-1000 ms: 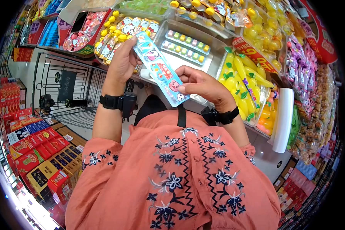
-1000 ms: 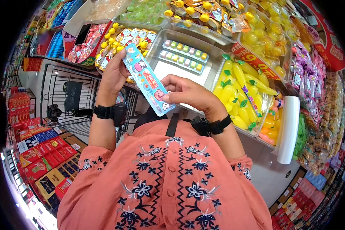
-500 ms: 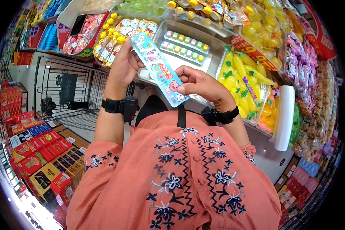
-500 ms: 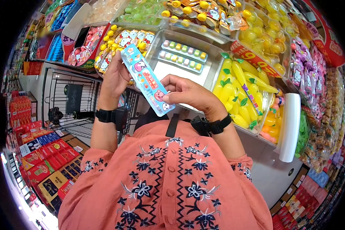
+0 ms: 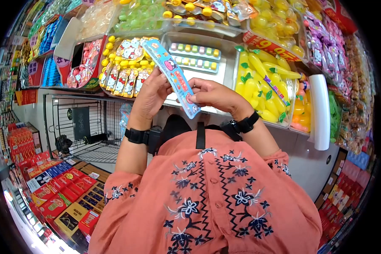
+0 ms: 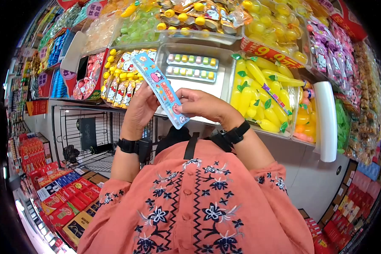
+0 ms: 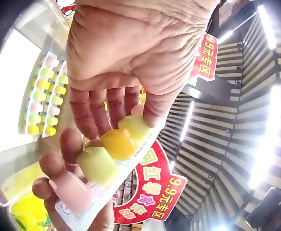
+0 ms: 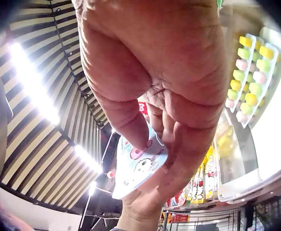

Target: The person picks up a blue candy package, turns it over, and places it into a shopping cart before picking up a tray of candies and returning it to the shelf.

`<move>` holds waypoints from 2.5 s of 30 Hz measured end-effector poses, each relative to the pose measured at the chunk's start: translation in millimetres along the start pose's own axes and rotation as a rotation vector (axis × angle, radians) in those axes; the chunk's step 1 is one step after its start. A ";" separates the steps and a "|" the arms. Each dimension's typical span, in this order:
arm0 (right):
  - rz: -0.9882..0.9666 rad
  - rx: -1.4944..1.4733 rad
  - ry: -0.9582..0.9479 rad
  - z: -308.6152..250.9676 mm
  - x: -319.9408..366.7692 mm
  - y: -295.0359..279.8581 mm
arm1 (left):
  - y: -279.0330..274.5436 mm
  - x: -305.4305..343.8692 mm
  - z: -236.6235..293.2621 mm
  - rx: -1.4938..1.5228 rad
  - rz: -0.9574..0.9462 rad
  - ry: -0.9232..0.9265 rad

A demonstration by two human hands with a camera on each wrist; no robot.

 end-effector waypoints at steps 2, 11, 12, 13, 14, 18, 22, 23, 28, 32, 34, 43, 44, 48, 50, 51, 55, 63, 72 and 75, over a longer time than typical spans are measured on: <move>0.037 0.044 0.005 7.6 -1.6 -10.3 | -3.0 -9.8 -1.6 -0.051 -0.008 -0.028; 0.500 0.016 -0.099 9.4 11.5 -52.3 | 0.4 -78.9 36.8 -0.698 -0.045 -0.034; 0.514 0.001 -0.112 10.8 11.9 -55.4 | 5.9 -85.4 40.1 -0.775 -0.080 -0.032; 0.528 -0.017 -0.113 13.1 12.3 -56.2 | 5.6 -95.1 38.3 -0.854 -0.115 -0.050; 0.544 -0.036 -0.115 15.3 11.6 -56.2 | 3.4 -106.4 34.5 -0.932 -0.151 -0.068; 0.585 -0.160 -0.105 30.0 0.5 -59.5 | -0.4 -140.1 10.3 -1.193 -0.300 -0.087; 0.569 -0.310 -0.113 46.8 -17.8 -66.4 | -8.5 -163.2 -19.1 -1.387 -0.406 0.000; 0.556 -0.361 -0.127 49.5 -22.9 -67.4 | -11.5 -169.4 -25.1 -1.442 -0.434 0.042; 0.521 -0.448 -0.187 48.9 -48.2 -67.6 | -1.4 -181.7 -43.6 -1.668 -0.562 0.047; 0.489 -0.590 -0.250 72.1 -73.1 -87.5 | 2.3 -173.4 -47.7 -1.800 -0.606 0.329; 0.490 -0.642 -0.256 75.3 -81.2 -91.0 | 2.4 -172.3 -49.1 -1.861 -0.607 0.340; 0.543 -0.716 -0.213 98.1 -115.0 -100.7 | -26.2 -177.9 -65.8 -2.008 -0.676 0.406; 0.551 -0.712 -0.208 98.9 -116.3 -101.4 | -27.0 -177.1 -65.8 -2.002 -0.686 0.418; 0.568 -0.712 -0.197 104.2 -120.7 -105.5 | -38.2 -181.2 -72.2 -2.026 -0.685 0.426; 0.570 -0.713 -0.202 104.4 -120.1 -106.8 | -43.6 -184.3 -76.0 -2.040 -0.668 0.424; 0.573 -0.713 -0.207 103.9 -119.1 -107.6 | -43.0 -184.0 -75.6 -2.044 -0.667 0.428; 0.605 -0.710 -0.207 102.1 -114.2 -108.2 | -41.7 -182.7 -76.4 -2.064 -0.660 0.454; 0.601 -0.714 -0.247 108.0 -108.0 -116.2 | -43.8 -182.6 -86.2 -2.116 -0.568 0.522; 0.621 -0.702 -0.198 117.1 -106.2 -123.7 | -39.8 -153.2 -95.3 -2.083 -0.385 0.547; 0.612 -0.725 -0.201 112.5 -105.1 -121.8 | -43.0 -152.9 -97.0 -2.093 -0.365 0.532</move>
Point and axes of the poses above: each hand's wrist, its own x-axis away from the middle knuckle, its own y-axis out of the palm, z = x × y, the point moved 2 cm from there along -x, towards the middle knuckle, and after that the axes turned 3 degrees about -z, right-handed, at the moved point
